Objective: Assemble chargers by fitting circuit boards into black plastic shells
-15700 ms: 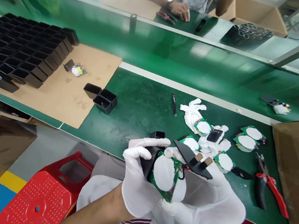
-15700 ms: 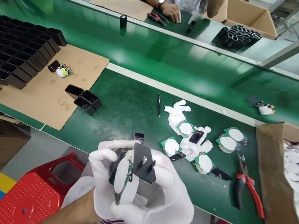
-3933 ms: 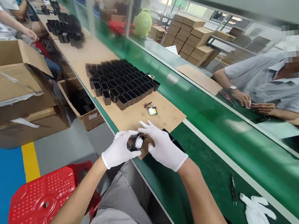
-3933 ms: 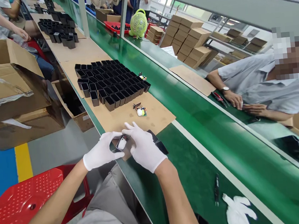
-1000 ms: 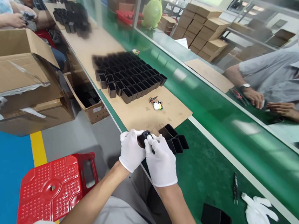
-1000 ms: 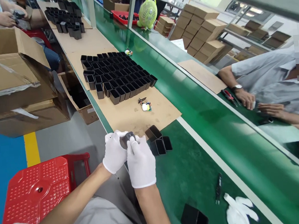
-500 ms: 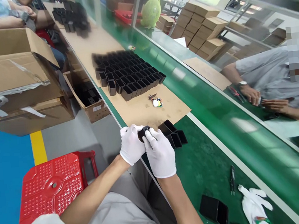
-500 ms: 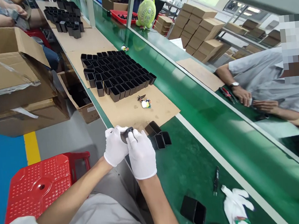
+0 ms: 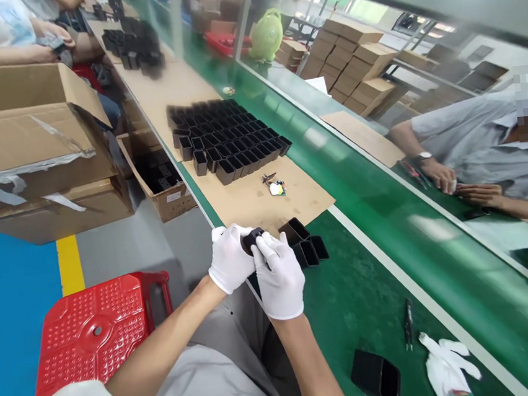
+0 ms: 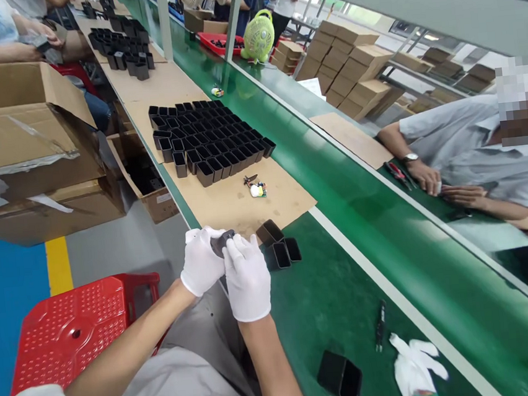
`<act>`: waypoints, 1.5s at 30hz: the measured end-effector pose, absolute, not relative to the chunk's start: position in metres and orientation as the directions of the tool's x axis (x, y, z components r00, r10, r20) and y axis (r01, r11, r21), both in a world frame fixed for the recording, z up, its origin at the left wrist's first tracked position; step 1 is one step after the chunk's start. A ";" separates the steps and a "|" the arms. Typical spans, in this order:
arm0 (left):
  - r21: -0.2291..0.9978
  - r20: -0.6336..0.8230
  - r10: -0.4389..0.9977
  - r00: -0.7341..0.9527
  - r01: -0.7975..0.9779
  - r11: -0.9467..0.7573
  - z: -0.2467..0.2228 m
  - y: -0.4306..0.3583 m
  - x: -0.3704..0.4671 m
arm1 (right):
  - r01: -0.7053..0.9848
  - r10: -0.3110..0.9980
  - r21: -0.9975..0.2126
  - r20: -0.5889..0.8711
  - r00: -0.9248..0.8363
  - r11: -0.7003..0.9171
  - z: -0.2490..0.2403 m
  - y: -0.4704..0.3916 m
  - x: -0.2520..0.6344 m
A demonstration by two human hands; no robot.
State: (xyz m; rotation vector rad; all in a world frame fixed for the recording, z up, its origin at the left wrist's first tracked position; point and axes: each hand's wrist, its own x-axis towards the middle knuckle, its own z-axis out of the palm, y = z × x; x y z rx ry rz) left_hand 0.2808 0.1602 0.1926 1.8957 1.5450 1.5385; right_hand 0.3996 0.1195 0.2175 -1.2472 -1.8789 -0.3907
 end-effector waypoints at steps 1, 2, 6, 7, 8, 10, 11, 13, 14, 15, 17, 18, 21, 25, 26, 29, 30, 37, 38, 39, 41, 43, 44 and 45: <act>0.723 0.559 0.821 -0.120 0.556 -0.411 0.197 0.158 0.280 | 0.868 0.609 -0.179 0.775 -0.166 0.463 0.224 0.117 0.400; 0.723 0.558 0.821 -0.118 0.556 -0.411 0.200 0.156 0.279 | 0.867 0.611 -0.182 0.775 -0.165 0.465 0.228 0.114 0.400; 0.737 0.507 0.855 -0.108 0.568 -0.365 0.198 0.153 0.276 | 0.865 0.643 -0.217 0.751 -0.147 0.452 0.222 0.114 0.396; 0.744 0.488 0.865 -0.117 0.574 -0.342 0.194 0.153 0.276 | 0.866 0.649 -0.226 0.748 -0.139 0.447 0.215 0.117 0.394; 0.751 0.471 0.873 -0.131 0.579 -0.318 0.189 0.153 0.276 | 0.865 0.651 -0.234 0.747 -0.131 0.443 0.208 0.119 0.392; 0.761 0.448 0.879 -0.164 0.586 -0.278 0.181 0.154 0.277 | 0.864 0.645 -0.243 0.755 -0.117 0.441 0.196 0.123 0.389; 0.765 0.443 0.879 -0.176 0.586 -0.267 0.178 0.154 0.278 | 0.864 0.640 -0.247 0.760 -0.109 0.440 0.193 0.124 0.388; 0.768 0.442 0.878 -0.182 0.582 -0.266 0.177 0.152 0.280 | 0.863 0.628 -0.258 0.774 -0.085 0.435 0.193 0.123 0.388; 0.770 0.445 0.877 -0.182 0.578 -0.270 0.179 0.151 0.280 | 0.862 0.618 -0.266 0.783 -0.068 0.432 0.195 0.121 0.389; 0.771 0.448 0.875 -0.183 0.574 -0.275 0.182 0.149 0.281 | 0.861 0.606 -0.274 0.794 -0.048 0.427 0.197 0.119 0.389; 0.775 0.459 0.868 -0.190 0.563 -0.287 0.191 0.145 0.282 | 0.860 0.577 -0.287 0.817 -0.011 0.422 0.202 0.113 0.391; 0.776 0.467 0.862 -0.195 0.558 -0.294 0.196 0.143 0.282 | 0.860 0.562 -0.289 0.827 0.003 0.421 0.204 0.111 0.391; 0.774 0.484 0.852 -0.198 0.551 -0.312 0.204 0.139 0.281 | 0.858 0.537 -0.280 0.844 0.006 0.431 0.206 0.109 0.393; 0.777 0.451 0.872 -0.189 0.563 -0.280 0.195 0.145 0.275 | 0.833 0.610 -0.277 0.788 -0.088 0.478 0.202 0.117 0.388; 0.779 0.439 0.878 -0.191 0.568 -0.266 0.191 0.147 0.272 | 0.827 0.630 -0.291 0.771 -0.095 0.481 0.202 0.119 0.386; 0.779 0.420 0.889 -0.182 0.575 -0.250 0.180 0.151 0.268 | 0.824 0.678 -0.370 0.735 -0.023 0.428 0.203 0.121 0.383; 0.777 0.419 0.891 -0.173 0.576 -0.254 0.178 0.152 0.267 | 0.830 0.692 -0.401 0.721 0.025 0.388 0.205 0.120 0.384; 0.775 0.410 0.897 -0.163 0.581 -0.249 0.173 0.146 0.268 | 0.875 0.758 -0.430 0.641 0.123 0.221 0.204 0.114 0.388; 0.776 0.408 0.898 -0.166 0.581 -0.245 0.173 0.146 0.269 | 0.884 0.765 -0.409 0.636 0.098 0.227 0.203 0.114 0.388; 0.777 0.407 0.898 -0.168 0.581 -0.244 0.173 0.146 0.269 | 0.892 0.771 -0.387 0.632 0.073 0.233 0.202 0.113 0.387; 0.776 0.409 0.897 -0.166 0.580 -0.247 0.173 0.146 0.269 | 0.906 0.778 -0.350 0.627 0.037 0.239 0.202 0.113 0.386; 0.773 0.410 0.898 -0.159 0.584 -0.250 0.173 0.147 0.269 | 0.911 0.778 -0.332 0.628 0.022 0.242 0.204 0.113 0.386; 0.770 0.410 0.899 -0.154 0.586 -0.251 0.173 0.148 0.268 | 0.911 0.775 -0.326 0.632 0.010 0.254 0.205 0.113 0.386; 0.768 0.409 0.900 -0.149 0.589 -0.251 0.173 0.148 0.268 | 0.908 0.769 -0.317 0.639 -0.010 0.276 0.206 0.113 0.386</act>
